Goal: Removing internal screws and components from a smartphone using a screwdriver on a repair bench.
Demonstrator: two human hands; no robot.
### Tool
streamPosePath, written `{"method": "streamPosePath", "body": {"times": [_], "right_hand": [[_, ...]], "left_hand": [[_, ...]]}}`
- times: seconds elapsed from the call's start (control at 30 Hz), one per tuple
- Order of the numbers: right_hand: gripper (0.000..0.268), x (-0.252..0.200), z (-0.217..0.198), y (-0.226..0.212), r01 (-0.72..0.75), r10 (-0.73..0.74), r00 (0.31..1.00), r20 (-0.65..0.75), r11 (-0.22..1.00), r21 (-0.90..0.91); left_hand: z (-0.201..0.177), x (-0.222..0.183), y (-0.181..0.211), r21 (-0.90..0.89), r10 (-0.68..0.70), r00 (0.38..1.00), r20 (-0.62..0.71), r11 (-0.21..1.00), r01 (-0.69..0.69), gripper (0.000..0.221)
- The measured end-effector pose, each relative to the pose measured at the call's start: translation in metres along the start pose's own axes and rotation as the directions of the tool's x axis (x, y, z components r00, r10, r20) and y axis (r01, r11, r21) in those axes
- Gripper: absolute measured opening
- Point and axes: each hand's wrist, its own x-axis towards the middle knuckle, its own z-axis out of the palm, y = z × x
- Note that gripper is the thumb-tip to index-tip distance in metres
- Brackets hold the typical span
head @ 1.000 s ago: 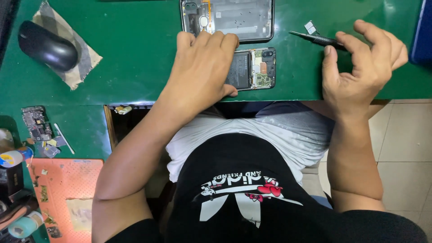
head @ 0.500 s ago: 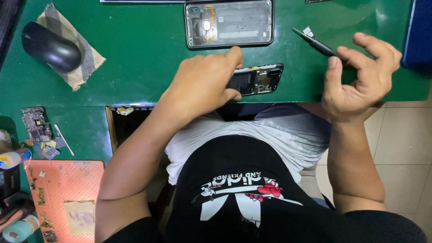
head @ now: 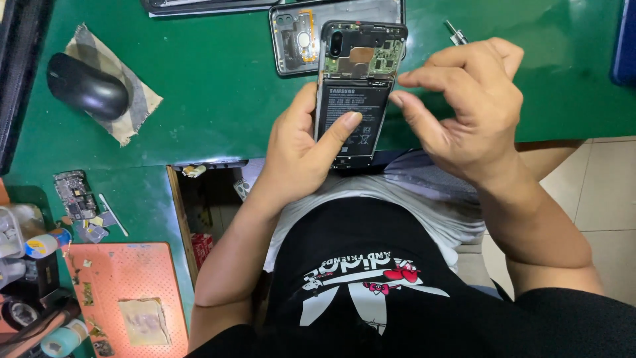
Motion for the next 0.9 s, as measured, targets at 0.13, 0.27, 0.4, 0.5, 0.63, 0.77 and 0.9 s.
{"method": "streamPosePath", "body": {"times": [0.13, 0.27, 0.4, 0.5, 0.63, 0.77, 0.9], "right_hand": [[0.008, 0.003, 0.002, 0.004, -0.003, 0.004, 0.999, 0.039, 1.000, -0.027], [0.010, 0.000, 0.002, 0.008, 0.015, -0.006, 0.997, 0.080, 0.994, -0.104], [0.018, -0.026, -0.009, 0.007, -0.042, 0.060, 0.998, 0.034, 0.922, -0.385], [0.030, -0.050, -0.012, 0.015, -0.278, 0.310, 0.949, -0.046, 0.763, -0.583], [0.021, -0.064, -0.011, 0.029, -0.321, 0.379, 0.924, -0.043, 0.711, -0.626], [0.007, -0.062, -0.015, 0.035, -0.267, 0.303, 0.952, -0.042, 0.756, -0.598], [0.010, -0.051, -0.034, 0.063, -0.161, 0.244, 0.969, 0.027, 0.714, -0.681]], "left_hand": [[0.003, 0.000, -0.002, 0.076, 0.040, 0.999, -0.008, 0.996, -0.040, 0.024], [0.007, 0.001, -0.008, 0.184, 0.107, 0.994, -0.013, 0.978, -0.103, 0.021], [0.006, 0.000, -0.016, 0.148, 0.044, 0.997, -0.070, 0.988, -0.034, 0.019], [0.004, -0.001, -0.028, 0.096, -0.038, 0.984, -0.176, 0.994, 0.056, 0.023], [0.006, -0.001, -0.034, 0.017, -0.035, 0.973, -0.228, 0.999, 0.040, 0.023], [0.005, -0.002, -0.035, 0.021, -0.021, 0.971, -0.239, 0.999, 0.027, 0.023], [0.005, -0.002, -0.033, 0.017, -0.029, 0.971, -0.235, 0.999, 0.034, 0.023]]}}
